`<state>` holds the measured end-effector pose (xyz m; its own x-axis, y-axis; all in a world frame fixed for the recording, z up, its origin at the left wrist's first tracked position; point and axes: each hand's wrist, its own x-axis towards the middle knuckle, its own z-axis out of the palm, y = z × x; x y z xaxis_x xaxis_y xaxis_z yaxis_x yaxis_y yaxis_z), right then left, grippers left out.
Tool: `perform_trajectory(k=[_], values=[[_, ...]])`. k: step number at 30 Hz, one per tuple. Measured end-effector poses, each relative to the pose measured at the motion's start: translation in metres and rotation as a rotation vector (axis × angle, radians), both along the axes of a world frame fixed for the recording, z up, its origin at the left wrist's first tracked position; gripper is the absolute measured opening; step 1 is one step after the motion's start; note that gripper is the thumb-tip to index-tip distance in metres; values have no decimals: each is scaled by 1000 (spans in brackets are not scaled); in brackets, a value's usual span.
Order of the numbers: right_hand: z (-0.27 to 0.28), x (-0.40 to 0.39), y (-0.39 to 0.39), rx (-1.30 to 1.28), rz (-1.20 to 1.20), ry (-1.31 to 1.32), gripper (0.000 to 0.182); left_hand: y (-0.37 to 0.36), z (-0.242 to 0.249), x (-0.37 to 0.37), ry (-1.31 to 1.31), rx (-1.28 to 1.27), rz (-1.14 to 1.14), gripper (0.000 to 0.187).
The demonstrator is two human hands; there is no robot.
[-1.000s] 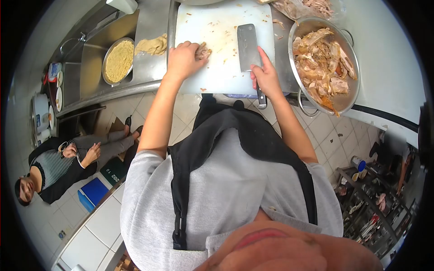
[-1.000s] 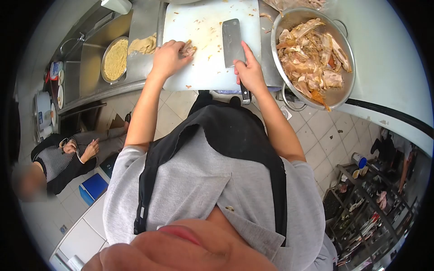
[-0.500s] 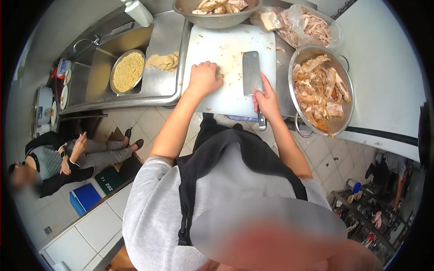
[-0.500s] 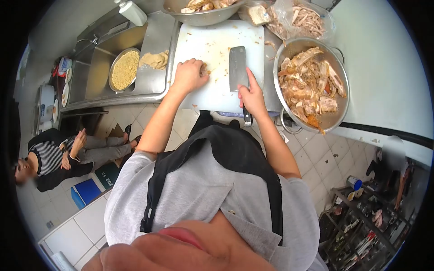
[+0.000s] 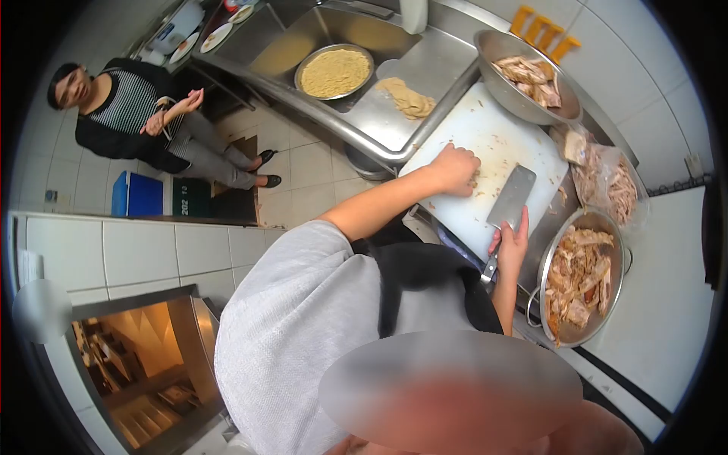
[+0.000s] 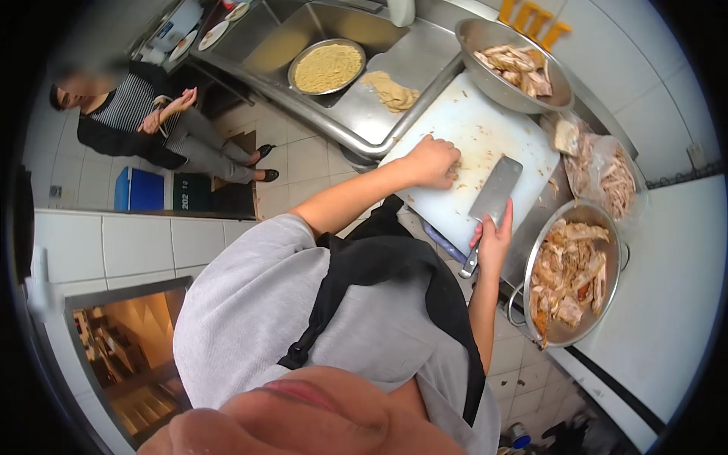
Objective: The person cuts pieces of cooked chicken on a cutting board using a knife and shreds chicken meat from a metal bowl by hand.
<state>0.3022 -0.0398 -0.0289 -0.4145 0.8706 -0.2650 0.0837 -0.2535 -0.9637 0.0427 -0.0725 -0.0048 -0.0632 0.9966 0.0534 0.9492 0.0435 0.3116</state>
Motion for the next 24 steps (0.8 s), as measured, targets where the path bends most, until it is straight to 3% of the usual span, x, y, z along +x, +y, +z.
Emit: perform_trajectory(k=[3,6,10,12,14,16,17,20,22,24], values=[[2,0,0,-11,7,-10,75,-1,8,4,-67,2,-2,30],[5,-1,-1,-1,1,-40,75,5,33,13,-109,160,-60,24],[7,-2,0,-4,6,-48,75,39,122,21,-118,361,-255,28],[0,1,0,16,12,-38,75,81,166,10,-112,738,-168,37],[0,0,-1,21,20,-35,74,99,211,2,93,922,-32,44],[1,0,1,34,24,-23,74,104,221,6,29,1023,-90,46],[-1,1,1,37,21,-22,74,104,222,8,-34,1119,-156,49],[-2,1,3,38,19,-13,73,89,182,19,-140,1012,-196,49],[-4,1,1,36,24,-12,73,66,112,17,-21,621,-145,45],[-5,1,2,21,18,-15,74,51,55,14,139,386,-84,43]])
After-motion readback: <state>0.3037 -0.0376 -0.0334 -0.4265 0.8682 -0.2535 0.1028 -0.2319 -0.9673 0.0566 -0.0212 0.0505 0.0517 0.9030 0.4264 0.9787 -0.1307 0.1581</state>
